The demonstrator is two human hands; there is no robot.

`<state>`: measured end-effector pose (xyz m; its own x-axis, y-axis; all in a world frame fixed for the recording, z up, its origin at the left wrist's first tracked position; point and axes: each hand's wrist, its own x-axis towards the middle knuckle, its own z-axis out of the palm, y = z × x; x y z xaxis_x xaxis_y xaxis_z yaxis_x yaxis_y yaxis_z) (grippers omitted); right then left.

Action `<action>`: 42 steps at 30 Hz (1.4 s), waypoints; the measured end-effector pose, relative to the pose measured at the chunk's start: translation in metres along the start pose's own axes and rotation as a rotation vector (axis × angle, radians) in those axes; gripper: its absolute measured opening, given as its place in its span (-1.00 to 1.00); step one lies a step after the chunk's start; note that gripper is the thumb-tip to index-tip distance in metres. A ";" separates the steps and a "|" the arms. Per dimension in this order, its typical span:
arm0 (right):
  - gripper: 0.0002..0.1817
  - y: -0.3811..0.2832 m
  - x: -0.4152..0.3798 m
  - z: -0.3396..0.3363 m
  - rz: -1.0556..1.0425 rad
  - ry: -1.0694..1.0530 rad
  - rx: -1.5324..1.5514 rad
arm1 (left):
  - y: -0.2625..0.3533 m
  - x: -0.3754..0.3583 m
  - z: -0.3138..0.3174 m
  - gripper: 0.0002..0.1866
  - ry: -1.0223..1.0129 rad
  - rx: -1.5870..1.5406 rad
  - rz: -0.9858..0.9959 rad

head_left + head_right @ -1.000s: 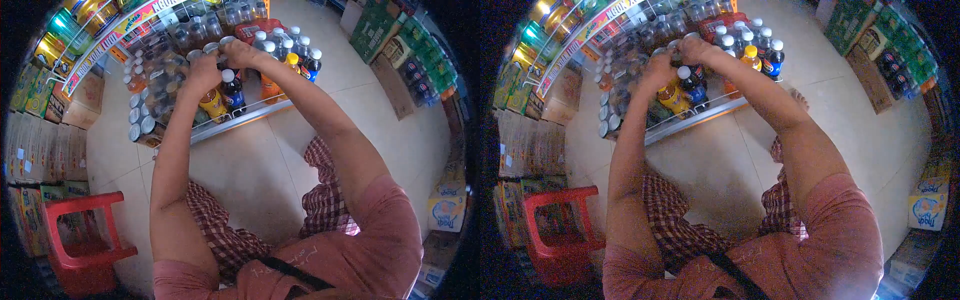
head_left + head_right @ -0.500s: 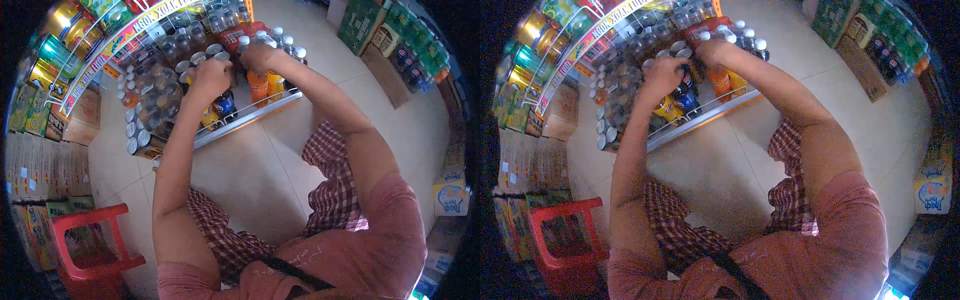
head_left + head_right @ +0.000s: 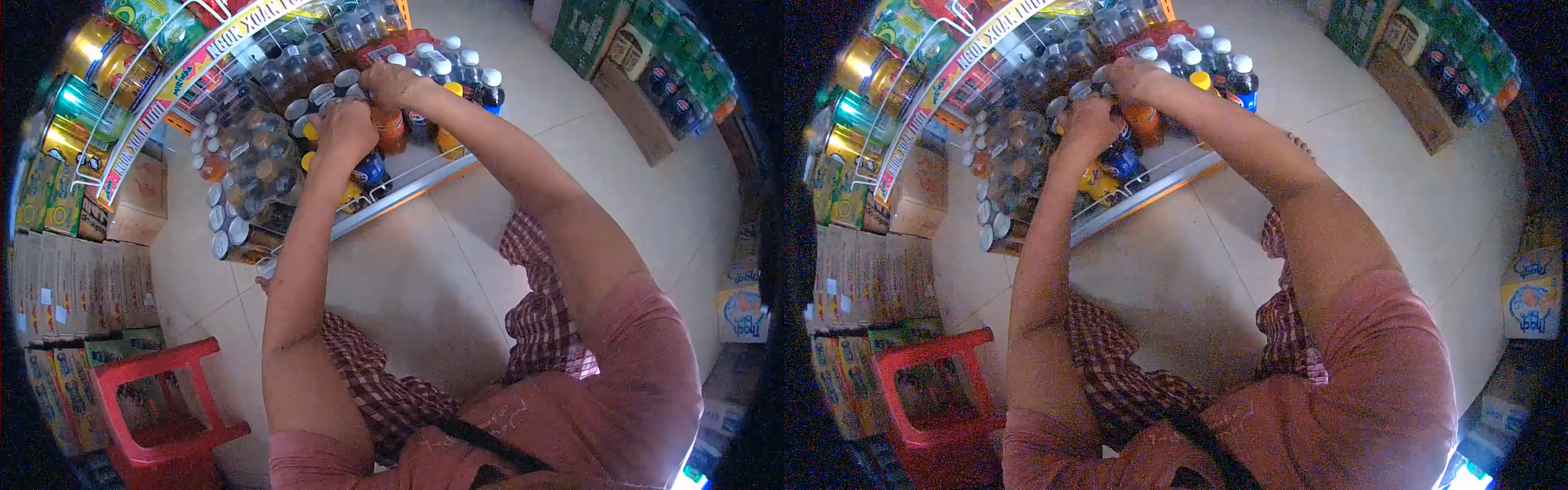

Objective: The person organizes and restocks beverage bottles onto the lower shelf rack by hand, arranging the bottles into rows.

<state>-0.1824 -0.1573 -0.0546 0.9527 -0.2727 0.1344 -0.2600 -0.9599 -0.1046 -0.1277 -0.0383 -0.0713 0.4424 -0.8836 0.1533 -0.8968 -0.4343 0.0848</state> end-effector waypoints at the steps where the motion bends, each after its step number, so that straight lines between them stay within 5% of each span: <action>1: -0.71 0.003 0.002 0.003 0.001 -0.001 0.001 | -0.001 0.000 0.000 -0.75 -0.001 0.000 0.001; 7: -0.69 0.020 0.001 0.008 -0.086 0.104 0.181 | 0.004 -0.004 -0.007 -0.71 -0.047 0.022 0.018; 14: -0.73 0.050 -0.043 -0.042 0.046 0.142 -0.055 | 0.018 -0.009 -0.018 -0.71 -0.032 -0.044 0.053; 20: -0.70 0.066 -0.064 -0.016 0.098 -0.130 -0.042 | 0.046 -0.001 -0.004 -0.72 0.005 -0.056 0.153; 22: -0.73 0.073 -0.058 -0.012 0.126 -0.150 0.200 | 0.054 -0.005 -0.007 -0.71 0.020 -0.021 0.158; 25: -0.67 0.066 -0.054 -0.019 -0.027 -0.082 -0.039 | 0.050 0.003 0.000 -0.70 0.017 -0.042 0.169; 31: -0.72 0.017 -0.059 -0.035 -0.021 0.085 -0.054 | 0.037 0.005 -0.015 -0.54 -0.045 -0.249 0.202; 42: -0.71 0.002 -0.085 -0.057 -0.101 0.300 0.075 | 0.035 0.002 -0.024 -0.64 0.114 -0.441 0.209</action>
<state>-0.2727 -0.1396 -0.0105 0.8814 -0.1941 0.4307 -0.1438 -0.9786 -0.1469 -0.1580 -0.0511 -0.0441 0.2742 -0.9082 0.3161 -0.8884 -0.1134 0.4449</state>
